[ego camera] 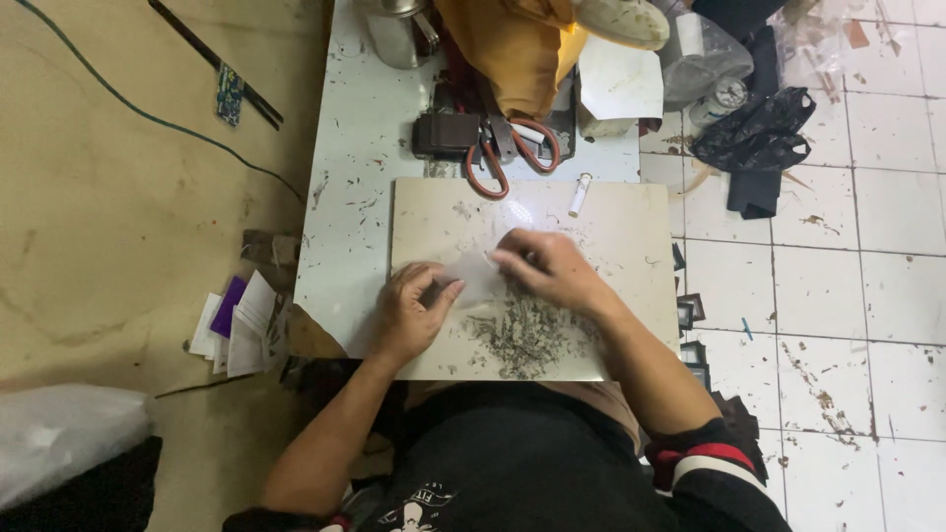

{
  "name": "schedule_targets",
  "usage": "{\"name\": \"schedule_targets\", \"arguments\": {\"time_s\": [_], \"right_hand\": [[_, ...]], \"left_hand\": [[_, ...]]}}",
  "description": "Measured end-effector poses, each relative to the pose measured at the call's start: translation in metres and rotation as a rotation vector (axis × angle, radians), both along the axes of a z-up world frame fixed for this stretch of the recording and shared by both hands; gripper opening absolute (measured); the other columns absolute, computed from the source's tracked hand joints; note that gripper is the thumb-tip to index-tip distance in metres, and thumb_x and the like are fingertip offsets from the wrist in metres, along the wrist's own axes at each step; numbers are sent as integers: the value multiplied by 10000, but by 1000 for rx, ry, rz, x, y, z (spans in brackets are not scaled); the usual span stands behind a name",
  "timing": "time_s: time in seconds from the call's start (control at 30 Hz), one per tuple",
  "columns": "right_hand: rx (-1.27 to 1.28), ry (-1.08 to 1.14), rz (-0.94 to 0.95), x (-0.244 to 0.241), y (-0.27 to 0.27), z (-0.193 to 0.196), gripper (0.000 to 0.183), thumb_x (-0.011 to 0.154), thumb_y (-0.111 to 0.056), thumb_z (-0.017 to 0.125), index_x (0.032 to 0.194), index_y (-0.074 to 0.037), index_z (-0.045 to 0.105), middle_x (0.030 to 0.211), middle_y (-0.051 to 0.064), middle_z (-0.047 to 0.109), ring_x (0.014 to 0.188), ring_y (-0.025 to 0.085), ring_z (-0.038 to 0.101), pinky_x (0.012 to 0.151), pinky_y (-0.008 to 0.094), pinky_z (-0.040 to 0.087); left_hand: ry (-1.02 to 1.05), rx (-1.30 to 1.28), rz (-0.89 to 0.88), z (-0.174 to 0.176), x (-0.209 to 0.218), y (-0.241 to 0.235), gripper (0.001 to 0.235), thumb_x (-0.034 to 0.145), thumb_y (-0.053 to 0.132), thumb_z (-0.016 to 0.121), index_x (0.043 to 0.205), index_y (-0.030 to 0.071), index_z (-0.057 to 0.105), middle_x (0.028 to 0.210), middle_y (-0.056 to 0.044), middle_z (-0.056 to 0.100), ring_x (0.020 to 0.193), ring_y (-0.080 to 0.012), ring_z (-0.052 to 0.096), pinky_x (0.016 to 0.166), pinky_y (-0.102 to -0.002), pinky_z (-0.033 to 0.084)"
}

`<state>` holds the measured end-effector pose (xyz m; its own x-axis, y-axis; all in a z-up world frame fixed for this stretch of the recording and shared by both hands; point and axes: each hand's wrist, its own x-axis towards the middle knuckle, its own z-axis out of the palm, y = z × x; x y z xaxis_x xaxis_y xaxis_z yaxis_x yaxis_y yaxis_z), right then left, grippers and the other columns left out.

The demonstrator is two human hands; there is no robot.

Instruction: The person assembles small photo frames by applying adhesive to a black frame, placing a clear plastic sheet over the opening, and pressing it down. They repeat this process for multiple frames, stacking the finished units on the floor.

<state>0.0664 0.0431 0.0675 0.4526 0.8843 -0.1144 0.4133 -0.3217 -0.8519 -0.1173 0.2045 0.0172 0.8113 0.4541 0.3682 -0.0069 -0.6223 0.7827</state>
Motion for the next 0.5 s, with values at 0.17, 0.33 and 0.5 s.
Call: {"name": "schedule_targets", "arguments": {"time_s": [0.17, 0.33, 0.5], "right_hand": [[-161, -628, -362, 68, -29, -31, 411, 1030, -478, 672, 866, -100, 661, 689, 142, 693, 724, 384, 724, 651, 474, 541], [-346, -593, -376, 93, -30, -34, 439, 960, -460, 710, 811, -50, 662, 697, 184, 710, 811, 473, 721, 740, 547, 531], [-372, -419, -398, 106, -26, -38, 308, 872, -365, 697, 766, -77, 701, 636, 186, 669, 771, 454, 710, 703, 532, 532]], "left_hand": [[-35, 74, -16, 8, 1, 1, 143, 891, 219, 817, 830, 136, 718, 770, -37, 712, 797, -269, 727, 771, -378, 548], [-65, 137, -20, 1, 0, 1, 223, 909, 262, 809, 798, 123, 675, 741, -34, 676, 800, -261, 719, 780, -369, 533], [-97, 142, -45, 1, -2, 2, 195, 920, 218, 787, 839, 81, 673, 755, -80, 665, 815, -302, 718, 813, -390, 530]]}}
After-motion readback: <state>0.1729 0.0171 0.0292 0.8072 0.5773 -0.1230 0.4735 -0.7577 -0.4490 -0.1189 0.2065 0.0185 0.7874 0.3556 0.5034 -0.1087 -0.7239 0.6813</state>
